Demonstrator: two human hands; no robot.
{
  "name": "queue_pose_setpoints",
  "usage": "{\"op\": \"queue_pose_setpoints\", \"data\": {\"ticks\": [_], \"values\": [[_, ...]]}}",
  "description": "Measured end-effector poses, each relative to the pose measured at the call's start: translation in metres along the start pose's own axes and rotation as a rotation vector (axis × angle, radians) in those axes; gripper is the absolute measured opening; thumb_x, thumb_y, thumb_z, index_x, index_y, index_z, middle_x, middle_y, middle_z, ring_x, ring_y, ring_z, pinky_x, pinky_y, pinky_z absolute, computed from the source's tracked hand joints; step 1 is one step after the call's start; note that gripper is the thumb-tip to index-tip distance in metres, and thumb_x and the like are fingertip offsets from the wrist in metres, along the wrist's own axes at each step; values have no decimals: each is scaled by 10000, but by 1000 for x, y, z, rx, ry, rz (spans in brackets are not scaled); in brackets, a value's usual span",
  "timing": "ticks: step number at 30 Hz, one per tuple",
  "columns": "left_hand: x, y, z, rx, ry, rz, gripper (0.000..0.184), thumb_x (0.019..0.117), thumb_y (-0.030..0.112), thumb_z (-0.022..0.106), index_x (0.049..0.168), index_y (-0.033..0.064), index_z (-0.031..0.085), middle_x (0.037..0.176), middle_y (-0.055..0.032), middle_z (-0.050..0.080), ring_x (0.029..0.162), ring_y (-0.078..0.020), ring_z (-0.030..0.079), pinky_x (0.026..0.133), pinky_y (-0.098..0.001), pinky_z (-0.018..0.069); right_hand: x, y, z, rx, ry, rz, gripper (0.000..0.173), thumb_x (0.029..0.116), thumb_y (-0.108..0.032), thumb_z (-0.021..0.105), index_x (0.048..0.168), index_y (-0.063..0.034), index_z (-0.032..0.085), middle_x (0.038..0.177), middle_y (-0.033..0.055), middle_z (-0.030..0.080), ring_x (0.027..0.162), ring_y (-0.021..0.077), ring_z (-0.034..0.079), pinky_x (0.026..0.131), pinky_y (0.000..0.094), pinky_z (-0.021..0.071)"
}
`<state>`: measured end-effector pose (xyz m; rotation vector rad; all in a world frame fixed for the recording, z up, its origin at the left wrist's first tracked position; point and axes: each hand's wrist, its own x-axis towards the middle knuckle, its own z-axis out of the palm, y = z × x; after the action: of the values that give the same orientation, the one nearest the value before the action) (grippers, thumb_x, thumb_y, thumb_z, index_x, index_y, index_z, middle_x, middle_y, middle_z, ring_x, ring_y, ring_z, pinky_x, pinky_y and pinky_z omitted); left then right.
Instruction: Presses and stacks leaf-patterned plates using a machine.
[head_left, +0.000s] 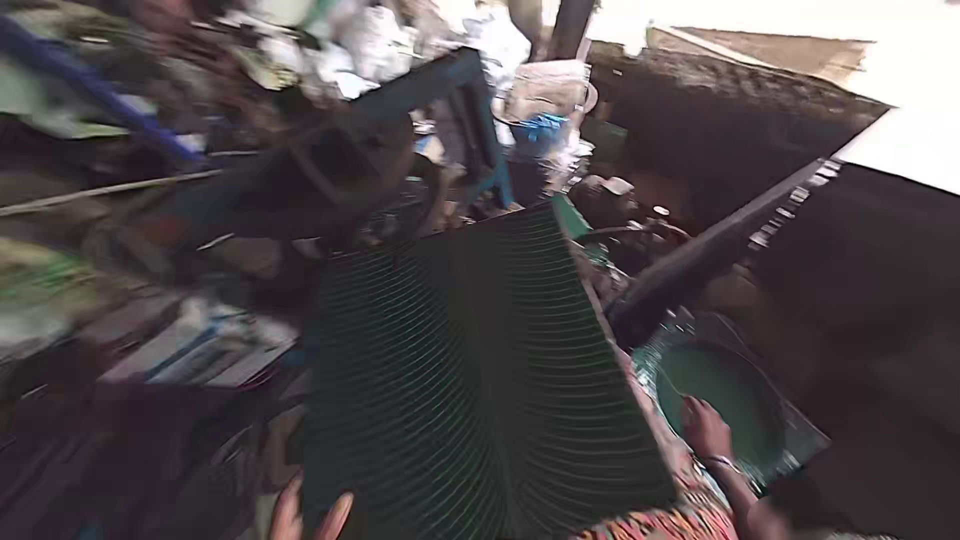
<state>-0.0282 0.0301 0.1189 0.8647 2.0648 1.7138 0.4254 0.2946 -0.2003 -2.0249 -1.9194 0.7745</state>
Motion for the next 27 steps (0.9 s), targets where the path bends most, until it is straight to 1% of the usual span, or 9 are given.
{"op": "queue_pose_setpoints", "data": {"ticks": [2,4,7,10,13,18,20,23,27], "values": [[40,13,11,-11,71,-117,672,913,136,571,1526,-21,345,1421,-113,542,1171,-53,607,964,-263,542,18,-9,-14,71,135,-104,302,992,-84,578,1245,43,684,1239,368,627,1172,583,586,945,756,433],[96,11,19,-59,133,-126,635,914,154,587,1512,21,420,1401,-140,574,1164,-155,629,940,-352,561,31,-24,-33,121,237,-176,301,984,-51,553,1228,73,678,1221,387,621,1166,577,588,984,726,429],[198,1,26,-96,165,-95,608,990,124,598,1542,20,365,1463,-225,501,1228,-276,600,960,-449,555,44,-54,-60,185,379,-289,300,974,-20,537,1207,99,682,1205,393,625,1151,570,600,1016,662,449],[294,-10,25,2,245,-99,592,1004,169,645,1525,20,407,1382,-278,534,1051,-320,614,840,-452,534,49,-90,-79,235,456,-408,292,963,4,540,1200,96,683,1176,360,645,1101,512,638,965,588,517],[354,-16,18,203,284,-123,630,972,277,714,1492,15,473,1404,-298,541,1205,-425,589,985,-569,490,46,-131,-91,281,517,-499,293,945,19,540,1185,90,694,1157,327,663,1073,449,660,952,520,541],[364,-13,16,195,277,-127,600,970,243,717,1477,12,494,1403,-294,541,1182,-410,592,962,-548,494,45,-199,-108,345,602,-655,300,948,-34,503,1129,92,707,1094,280,685,992,349,680,892,447,561],[351,-9,13,158,275,-115,574,969,200,716,1466,8,503,1379,-293,549,1125,-381,605,920,-519,508,55,-228,-114,363,652,-702,297,963,-47,497,1121,89,709,1092,272,691,998,360,688,887,466,569],[340,-9,10,139,278,-93,562,965,187,722,1451,-3,512,1316,-282,580,1001,-324,622,836,-458,529,74,-273,-125,404,674,-747,290,997,-71,508,1152,82,700,1130,279,681,1057,394,672,932,506,553],[333,-5,9,71,309,-104,671,998,300,681,1516,-22,400,1384,-311,522,1010,-345,637,834,-455,548,108,-328,-135,391,673,-734,317,996,-158,558,1217,19,701,1231,279,657,1212,449,594,1064,568,442]]}}
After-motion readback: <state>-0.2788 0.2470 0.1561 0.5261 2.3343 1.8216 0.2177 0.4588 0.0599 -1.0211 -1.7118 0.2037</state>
